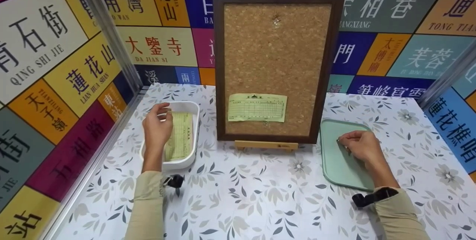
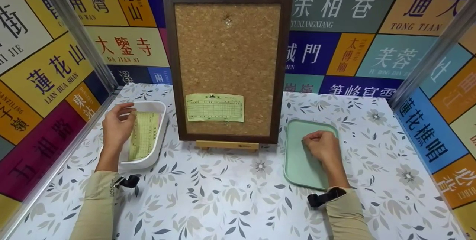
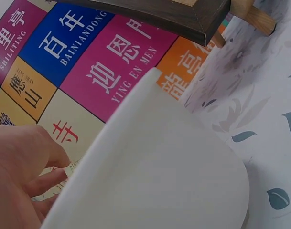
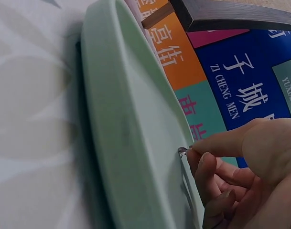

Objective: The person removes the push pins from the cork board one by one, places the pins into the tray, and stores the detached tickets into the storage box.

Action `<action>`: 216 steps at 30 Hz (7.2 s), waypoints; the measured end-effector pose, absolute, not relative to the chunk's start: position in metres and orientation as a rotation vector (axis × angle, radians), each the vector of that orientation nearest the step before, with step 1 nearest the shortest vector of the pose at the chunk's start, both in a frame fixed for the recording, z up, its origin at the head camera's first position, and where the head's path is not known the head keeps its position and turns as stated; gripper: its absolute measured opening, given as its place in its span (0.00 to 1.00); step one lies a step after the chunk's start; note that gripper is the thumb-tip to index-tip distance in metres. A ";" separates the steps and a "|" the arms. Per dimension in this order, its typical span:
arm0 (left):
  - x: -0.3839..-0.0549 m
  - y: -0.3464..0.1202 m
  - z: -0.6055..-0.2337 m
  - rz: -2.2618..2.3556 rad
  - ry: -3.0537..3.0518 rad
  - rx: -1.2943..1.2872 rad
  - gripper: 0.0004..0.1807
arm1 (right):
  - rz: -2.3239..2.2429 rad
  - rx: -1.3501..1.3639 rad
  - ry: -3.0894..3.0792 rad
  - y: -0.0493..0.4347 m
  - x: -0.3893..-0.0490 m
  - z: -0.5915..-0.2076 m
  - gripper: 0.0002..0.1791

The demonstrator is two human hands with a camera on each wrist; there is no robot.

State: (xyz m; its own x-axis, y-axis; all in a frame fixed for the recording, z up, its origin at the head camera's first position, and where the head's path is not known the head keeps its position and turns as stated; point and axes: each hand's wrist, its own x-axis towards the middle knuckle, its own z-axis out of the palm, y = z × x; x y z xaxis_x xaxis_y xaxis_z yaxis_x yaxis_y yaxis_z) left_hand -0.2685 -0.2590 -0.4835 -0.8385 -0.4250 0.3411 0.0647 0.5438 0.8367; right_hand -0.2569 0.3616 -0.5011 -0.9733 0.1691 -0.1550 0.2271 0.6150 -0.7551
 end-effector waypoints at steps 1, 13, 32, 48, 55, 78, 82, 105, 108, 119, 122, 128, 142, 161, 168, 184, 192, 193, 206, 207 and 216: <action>-0.269 -0.259 -0.482 -1.264 -2.247 0.291 0.18 | -1.301 0.341 2.758 0.362 -0.257 -0.501 0.18; -0.267 -0.252 -0.469 -1.268 -2.129 0.246 0.15 | -1.394 0.298 2.772 0.361 -0.257 -0.499 0.19; -0.263 -0.237 -0.457 -1.292 -2.160 0.125 0.12 | -1.486 0.118 2.983 0.345 -0.254 -0.489 0.16; -0.258 -0.206 -0.439 -1.286 -2.172 -0.049 0.11 | -1.709 -0.144 3.173 0.314 -0.246 -0.469 0.10; -0.253 -0.192 -0.431 -1.301 -2.164 -0.151 0.11 | -1.776 -0.256 3.183 0.300 -0.241 -0.462 0.07; -0.249 -0.145 -0.416 -1.296 -2.148 -0.333 0.09 | -1.653 -0.744 3.181 0.231 -0.234 -0.443 0.09; -0.251 -0.137 -0.418 -1.303 -2.157 -0.349 0.10 | -1.646 -0.785 3.144 0.216 -0.237 -0.440 0.10; -0.266 -0.115 -0.427 -1.306 -2.244 -0.281 0.12 | -1.631 -0.876 3.091 0.164 -0.263 -0.433 0.10; -0.267 -0.114 -0.429 -1.296 -2.264 -0.276 0.12 | -1.643 -0.889 3.095 0.158 -0.266 -0.431 0.11; -0.269 -0.110 -0.433 -1.263 -2.262 -0.273 0.10 | -1.666 -0.930 3.118 0.138 -0.274 -0.428 0.10; -0.269 -0.110 -0.433 -1.261 -2.259 -0.270 0.10 | -1.687 -0.953 3.121 0.132 -0.275 -0.428 0.10; -0.270 -0.110 -0.433 -1.256 -2.264 -0.253 0.09 | -1.726 -0.987 3.151 0.120 -0.278 -0.430 0.10; -0.271 -0.110 -0.434 -1.230 -2.241 -0.265 0.10 | -1.778 -0.962 3.177 0.103 -0.281 -0.428 0.09; -0.273 -0.108 -0.436 -1.226 -2.233 -0.274 0.09 | -1.792 -0.927 3.168 0.101 -0.287 -0.421 0.04; -0.273 -0.108 -0.435 -1.232 -2.238 -0.278 0.09 | -1.708 -0.872 3.207 0.100 -0.288 -0.416 0.03; -0.271 -0.109 -0.436 -1.221 -2.259 -0.254 0.10 | -1.592 -0.923 3.231 0.101 -0.284 -0.413 0.04; -0.271 -0.108 -0.438 -1.220 -2.236 -0.282 0.09 | -1.692 -0.835 3.207 0.114 -0.281 -0.413 0.03; -0.272 -0.108 -0.438 -1.217 -2.232 -0.288 0.09 | -1.716 -0.813 3.205 0.116 -0.280 -0.413 0.03; -0.272 -0.110 -0.438 -1.247 -2.199 -0.316 0.09 | -1.916 -0.774 3.104 0.150 -0.266 -0.426 0.05; -0.272 -0.110 -0.438 -1.256 -2.197 -0.319 0.09 | -1.934 -0.768 3.096 0.153 -0.265 -0.426 0.06; -0.269 -0.119 -0.436 -1.362 -2.191 -0.292 0.08 | -1.972 -0.699 3.121 0.183 -0.236 -0.410 0.04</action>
